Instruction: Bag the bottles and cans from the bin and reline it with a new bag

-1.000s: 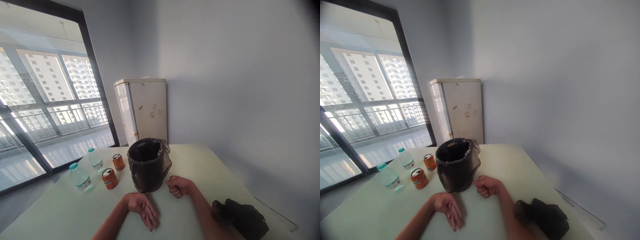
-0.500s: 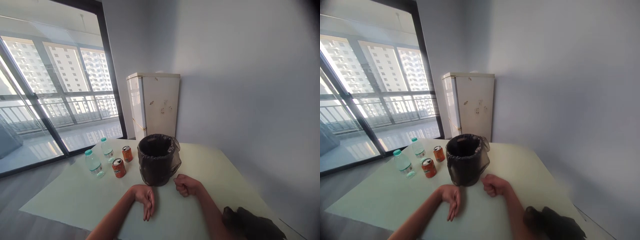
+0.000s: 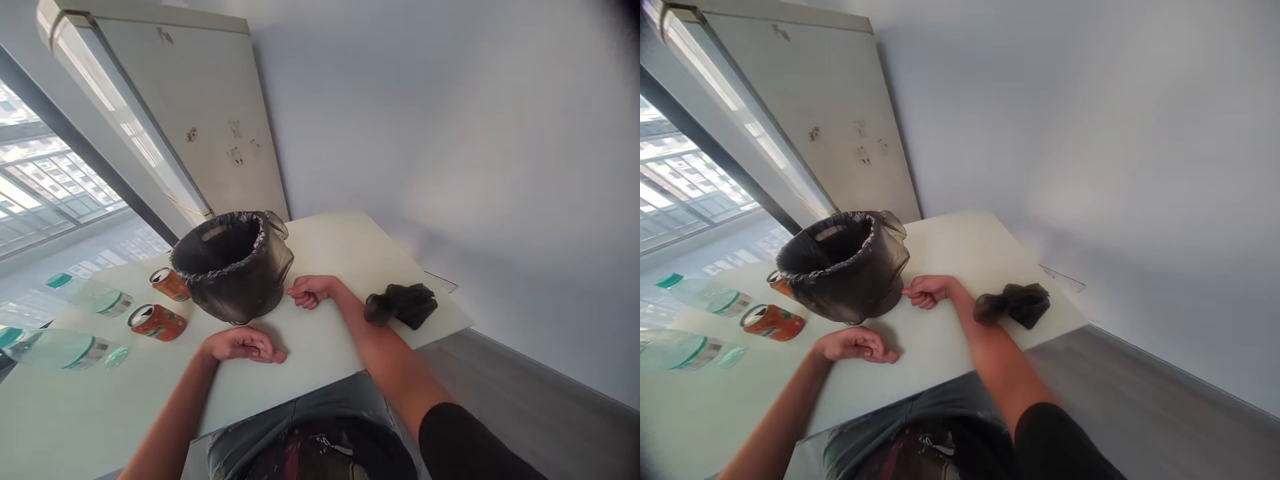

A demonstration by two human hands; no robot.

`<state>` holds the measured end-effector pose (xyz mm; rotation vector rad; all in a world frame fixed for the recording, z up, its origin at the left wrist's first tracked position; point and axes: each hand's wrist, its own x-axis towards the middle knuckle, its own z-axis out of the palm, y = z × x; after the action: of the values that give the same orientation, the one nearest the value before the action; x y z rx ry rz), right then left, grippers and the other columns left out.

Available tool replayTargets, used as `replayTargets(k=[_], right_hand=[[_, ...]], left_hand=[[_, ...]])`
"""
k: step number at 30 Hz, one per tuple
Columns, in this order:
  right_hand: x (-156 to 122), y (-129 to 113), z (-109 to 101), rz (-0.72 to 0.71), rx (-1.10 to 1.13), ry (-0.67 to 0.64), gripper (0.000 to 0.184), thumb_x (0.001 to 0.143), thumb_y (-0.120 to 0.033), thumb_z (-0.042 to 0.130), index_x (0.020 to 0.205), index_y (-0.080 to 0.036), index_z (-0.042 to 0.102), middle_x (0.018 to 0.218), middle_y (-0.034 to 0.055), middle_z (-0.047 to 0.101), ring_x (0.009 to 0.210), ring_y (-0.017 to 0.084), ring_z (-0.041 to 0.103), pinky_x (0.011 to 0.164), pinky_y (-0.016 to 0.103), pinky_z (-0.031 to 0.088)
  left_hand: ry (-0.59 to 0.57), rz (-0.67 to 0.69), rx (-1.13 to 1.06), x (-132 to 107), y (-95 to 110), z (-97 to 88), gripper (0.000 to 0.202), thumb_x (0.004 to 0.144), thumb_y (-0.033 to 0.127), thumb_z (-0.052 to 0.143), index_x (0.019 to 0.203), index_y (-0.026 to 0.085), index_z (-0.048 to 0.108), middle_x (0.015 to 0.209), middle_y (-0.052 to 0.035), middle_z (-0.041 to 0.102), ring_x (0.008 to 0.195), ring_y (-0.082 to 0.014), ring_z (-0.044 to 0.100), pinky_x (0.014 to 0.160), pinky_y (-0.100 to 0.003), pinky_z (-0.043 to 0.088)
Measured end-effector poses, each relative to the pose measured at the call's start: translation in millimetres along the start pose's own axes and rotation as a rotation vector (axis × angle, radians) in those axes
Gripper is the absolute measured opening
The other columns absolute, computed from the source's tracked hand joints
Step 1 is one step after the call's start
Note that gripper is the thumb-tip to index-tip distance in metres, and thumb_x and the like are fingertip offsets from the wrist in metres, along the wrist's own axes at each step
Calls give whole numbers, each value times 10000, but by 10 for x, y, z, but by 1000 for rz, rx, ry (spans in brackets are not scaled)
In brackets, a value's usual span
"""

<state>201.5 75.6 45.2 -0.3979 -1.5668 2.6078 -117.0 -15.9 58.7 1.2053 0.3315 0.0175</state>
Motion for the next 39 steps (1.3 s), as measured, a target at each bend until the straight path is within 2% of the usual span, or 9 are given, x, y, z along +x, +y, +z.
replayTargets(k=[6,15,19,22,26,29,32,35,39], right_hand=[[9,-17,24,5,-12,4,655,985,-550,747,619,-225,312,613,-105,207,511,45,158,435,171,199],[24,15,75,19,-35,22,739,913,-681,767,599,-233,269,537,-127,210,444,32,144,397,173,191],[30,25,158,21,-61,25,761,900,-743,738,602,-241,250,497,-129,218,410,33,149,371,182,177],[32,74,165,22,-38,103,752,899,-730,745,613,-232,259,499,-129,215,412,28,125,375,183,145],[42,197,84,74,13,224,770,812,-735,822,621,-235,268,504,-118,247,406,30,165,379,202,141],[55,267,43,81,23,288,778,773,-745,840,626,-238,269,513,-110,267,409,37,185,382,216,141],[67,282,70,74,10,356,800,708,-764,863,619,-245,261,506,-104,281,401,45,206,379,234,150],[77,272,125,68,-3,439,798,659,-779,864,621,-254,265,508,-96,305,397,57,246,379,244,176],[97,286,152,57,-39,480,767,661,-787,828,616,-263,268,507,-89,318,387,60,268,381,250,193]], left_hand=[[1,-26,-47,-8,-94,-71,447,982,237,751,1417,143,701,1445,-251,685,1344,-343,693,1178,-511,514],[-132,-88,-26,23,-129,-112,577,877,602,803,1182,111,802,634,-110,753,384,-219,654,406,-265,527],[-143,-30,3,0,83,110,562,915,612,755,1227,147,806,858,-161,813,786,-346,830,710,-437,681],[-72,150,249,-173,393,400,430,914,527,788,1179,192,844,1346,-209,751,1372,-397,662,1060,-487,600],[50,284,446,-753,586,816,424,884,551,818,1134,211,856,1399,-227,724,1311,-399,707,1137,-481,552],[608,683,563,-1319,483,991,335,916,545,792,885,212,816,880,-156,819,842,-310,811,962,-493,619],[1656,1106,627,-1825,433,997,293,930,476,787,840,206,717,625,-6,663,600,-163,651,743,-341,578],[2469,915,682,-2216,516,879,317,927,479,761,1074,201,717,972,-56,751,872,-188,697,802,-316,550],[2669,391,807,-2502,552,601,740,839,557,791,1452,214,559,1434,-163,650,1190,-305,678,941,-413,563]])
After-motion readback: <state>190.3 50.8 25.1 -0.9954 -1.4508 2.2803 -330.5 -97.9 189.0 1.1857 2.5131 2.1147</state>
